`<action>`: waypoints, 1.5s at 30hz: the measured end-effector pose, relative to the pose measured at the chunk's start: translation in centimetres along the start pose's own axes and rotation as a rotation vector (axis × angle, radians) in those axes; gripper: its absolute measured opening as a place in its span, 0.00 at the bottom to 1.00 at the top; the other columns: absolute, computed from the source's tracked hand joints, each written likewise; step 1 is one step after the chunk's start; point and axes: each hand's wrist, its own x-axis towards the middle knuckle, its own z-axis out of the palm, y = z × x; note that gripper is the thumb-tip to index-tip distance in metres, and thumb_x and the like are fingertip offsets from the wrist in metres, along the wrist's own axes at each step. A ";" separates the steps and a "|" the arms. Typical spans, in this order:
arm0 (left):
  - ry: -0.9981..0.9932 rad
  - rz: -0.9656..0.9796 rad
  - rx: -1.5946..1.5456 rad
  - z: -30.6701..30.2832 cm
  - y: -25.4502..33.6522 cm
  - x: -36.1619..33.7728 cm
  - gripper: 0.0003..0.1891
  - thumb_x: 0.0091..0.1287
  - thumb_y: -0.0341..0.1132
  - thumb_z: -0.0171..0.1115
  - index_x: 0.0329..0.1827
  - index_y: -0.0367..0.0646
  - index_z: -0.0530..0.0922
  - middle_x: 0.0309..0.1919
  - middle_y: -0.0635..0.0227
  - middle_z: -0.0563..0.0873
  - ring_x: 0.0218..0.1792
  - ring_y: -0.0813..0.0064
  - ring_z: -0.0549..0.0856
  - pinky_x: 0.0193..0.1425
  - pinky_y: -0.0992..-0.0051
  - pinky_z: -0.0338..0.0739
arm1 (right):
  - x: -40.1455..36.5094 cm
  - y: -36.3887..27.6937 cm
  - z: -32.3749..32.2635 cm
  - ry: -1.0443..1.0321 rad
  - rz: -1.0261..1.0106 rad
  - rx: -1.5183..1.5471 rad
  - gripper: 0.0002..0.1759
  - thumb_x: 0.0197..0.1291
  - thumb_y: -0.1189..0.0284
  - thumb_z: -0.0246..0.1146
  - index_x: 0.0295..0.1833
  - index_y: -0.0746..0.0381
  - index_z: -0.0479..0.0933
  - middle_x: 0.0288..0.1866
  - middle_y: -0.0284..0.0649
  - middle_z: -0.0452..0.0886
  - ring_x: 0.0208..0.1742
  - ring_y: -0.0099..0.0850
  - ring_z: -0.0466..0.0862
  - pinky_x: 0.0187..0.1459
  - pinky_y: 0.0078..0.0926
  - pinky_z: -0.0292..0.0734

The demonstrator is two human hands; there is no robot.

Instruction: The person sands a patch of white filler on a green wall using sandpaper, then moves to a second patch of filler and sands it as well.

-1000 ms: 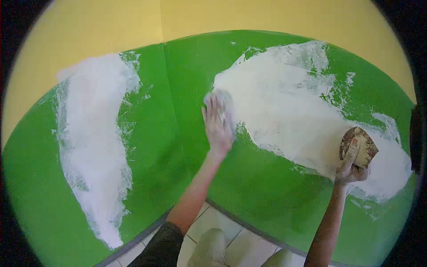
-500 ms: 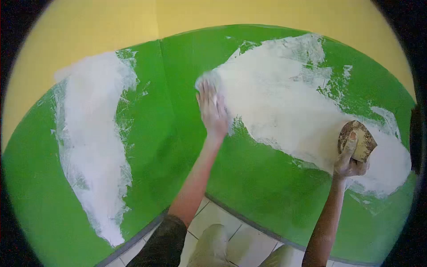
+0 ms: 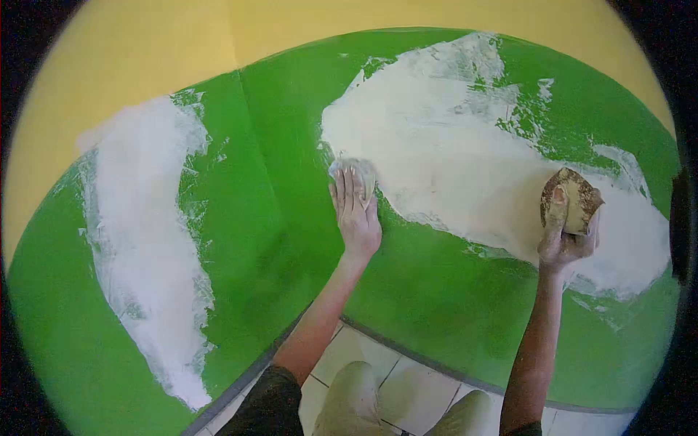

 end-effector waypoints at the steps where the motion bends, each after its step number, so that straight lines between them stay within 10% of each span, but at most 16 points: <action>1: -0.031 0.036 0.043 -0.1 -0.6 -0.3 0.29 0.81 0.41 0.42 0.82 0.40 0.58 0.82 0.57 0.58 0.83 0.54 0.52 0.85 0.49 0.41 | 0.1 -0.1 0.1 -0.006 0.006 0.033 0.07 0.58 0.82 0.70 0.41 0.72 0.81 0.36 0.47 0.85 0.33 0.41 0.84 0.37 0.33 0.79; 8: 0.115 -0.077 0.033 2.4 2.4 4.2 0.29 0.82 0.44 0.36 0.82 0.41 0.56 0.82 0.58 0.56 0.83 0.52 0.51 0.85 0.49 0.41 | 1.4 -0.8 0.6 -0.049 -0.147 -0.018 0.08 0.53 0.79 0.72 0.34 0.68 0.79 0.33 0.45 0.82 0.31 0.42 0.79 0.34 0.35 0.74; 10: -0.035 -0.144 -0.813 3.1 5.9 -0.3 0.29 0.82 0.45 0.36 0.82 0.41 0.56 0.83 0.59 0.56 0.83 0.52 0.52 0.85 0.49 0.41 | 2.2 -1.3 0.2 -0.131 -0.101 -0.046 0.09 0.50 0.78 0.73 0.35 0.67 0.79 0.31 0.43 0.81 0.31 0.43 0.77 0.33 0.36 0.72; 11: -0.119 0.265 0.044 2.8 5.4 -3.6 0.30 0.82 0.46 0.37 0.83 0.42 0.54 0.83 0.60 0.54 0.83 0.52 0.51 0.85 0.49 0.41 | 2.2 -1.2 0.2 -0.151 -0.099 -0.063 0.09 0.50 0.78 0.72 0.36 0.66 0.80 0.31 0.43 0.81 0.31 0.43 0.77 0.34 0.35 0.72; 14: -0.084 0.365 0.167 2.5 4.3 -2.3 0.30 0.82 0.46 0.37 0.83 0.43 0.52 0.83 0.61 0.54 0.83 0.55 0.52 0.86 0.52 0.41 | 2.2 -1.1 0.2 -0.158 -0.124 -0.077 0.09 0.50 0.77 0.71 0.37 0.65 0.80 0.30 0.42 0.80 0.31 0.43 0.76 0.34 0.35 0.72; 17: 0.111 -0.081 0.238 3.3 0.9 7.0 0.29 0.83 0.43 0.35 0.83 0.39 0.52 0.83 0.56 0.55 0.83 0.56 0.53 0.86 0.60 0.40 | 2.1 -1.4 0.2 -0.188 -0.132 -0.037 0.10 0.53 0.80 0.71 0.33 0.65 0.74 0.30 0.43 0.77 0.31 0.41 0.75 0.33 0.37 0.70; 25: -0.088 0.148 0.147 1.0 5.8 -3.8 0.29 0.82 0.41 0.34 0.81 0.35 0.55 0.82 0.51 0.57 0.84 0.55 0.50 0.86 0.54 0.36 | 1.3 -1.1 0.0 -0.189 -0.122 -0.020 0.09 0.51 0.80 0.70 0.36 0.67 0.77 0.31 0.43 0.80 0.30 0.42 0.76 0.32 0.35 0.72; 30: 0.158 -0.268 0.001 2.2 2.1 6.2 0.30 0.82 0.43 0.38 0.83 0.39 0.54 0.82 0.51 0.55 0.84 0.56 0.51 0.85 0.50 0.36 | 1.3 -0.6 0.5 -0.165 -0.167 0.011 0.13 0.53 0.80 0.71 0.30 0.65 0.70 0.29 0.44 0.79 0.30 0.42 0.75 0.31 0.35 0.71; 33: 0.181 -0.155 -0.063 2.5 4.0 4.1 0.30 0.82 0.43 0.38 0.83 0.42 0.54 0.83 0.53 0.53 0.84 0.56 0.48 0.85 0.49 0.36 | 1.4 -0.6 0.3 -0.176 -0.178 0.023 0.13 0.53 0.82 0.71 0.30 0.65 0.71 0.30 0.44 0.80 0.29 0.42 0.75 0.30 0.35 0.71; 38: -0.186 0.031 0.187 1.8 2.1 -6.9 0.32 0.81 0.46 0.41 0.82 0.36 0.54 0.82 0.52 0.55 0.83 0.52 0.51 0.85 0.54 0.36 | 1.3 -0.8 0.4 -0.183 -0.153 0.010 0.11 0.53 0.81 0.71 0.31 0.67 0.73 0.30 0.45 0.80 0.29 0.43 0.76 0.30 0.35 0.71; 45: 0.094 -0.322 -0.030 2.1 5.3 5.7 0.32 0.82 0.46 0.39 0.84 0.42 0.49 0.84 0.53 0.49 0.84 0.58 0.46 0.85 0.49 0.32 | 1.6 -0.6 0.1 -0.210 -0.179 -0.005 0.09 0.52 0.81 0.70 0.34 0.68 0.74 0.30 0.46 0.80 0.30 0.45 0.77 0.30 0.37 0.71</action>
